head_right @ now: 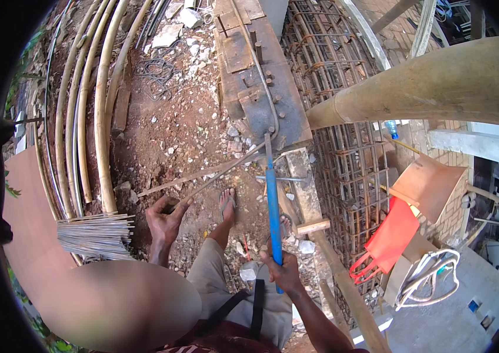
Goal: The person repeatedly inserts short metal rods into a manual bending machine and pulls a lever to bend them. The bent rods are dropped onto the ground after each cycle.
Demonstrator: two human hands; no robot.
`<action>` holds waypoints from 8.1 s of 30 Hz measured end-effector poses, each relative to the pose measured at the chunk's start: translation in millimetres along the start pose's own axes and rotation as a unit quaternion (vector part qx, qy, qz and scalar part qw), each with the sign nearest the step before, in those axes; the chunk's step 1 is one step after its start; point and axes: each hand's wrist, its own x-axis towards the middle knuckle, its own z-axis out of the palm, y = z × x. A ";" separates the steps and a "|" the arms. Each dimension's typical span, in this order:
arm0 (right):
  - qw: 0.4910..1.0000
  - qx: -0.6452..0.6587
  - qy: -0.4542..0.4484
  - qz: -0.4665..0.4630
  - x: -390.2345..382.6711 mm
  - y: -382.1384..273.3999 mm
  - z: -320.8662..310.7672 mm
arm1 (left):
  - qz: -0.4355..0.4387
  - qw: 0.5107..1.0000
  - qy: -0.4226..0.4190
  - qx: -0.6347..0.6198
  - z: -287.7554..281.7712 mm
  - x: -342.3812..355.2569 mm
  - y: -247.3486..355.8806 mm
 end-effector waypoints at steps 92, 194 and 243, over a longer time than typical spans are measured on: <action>0.898 -0.136 0.336 -0.249 39.9 -89.5 9.3 | 0.250 0.958 -0.122 0.074 -32.4 175.9 98.9; 0.990 0.130 0.020 -0.045 -5.3 19.3 119.4 | 0.305 0.940 0.052 0.140 45.3 65.9 83.6; 0.948 -0.097 0.271 -0.134 -130.9 -94.5 112.1 | -0.194 0.772 -0.147 -0.587 116.6 173.9 179.1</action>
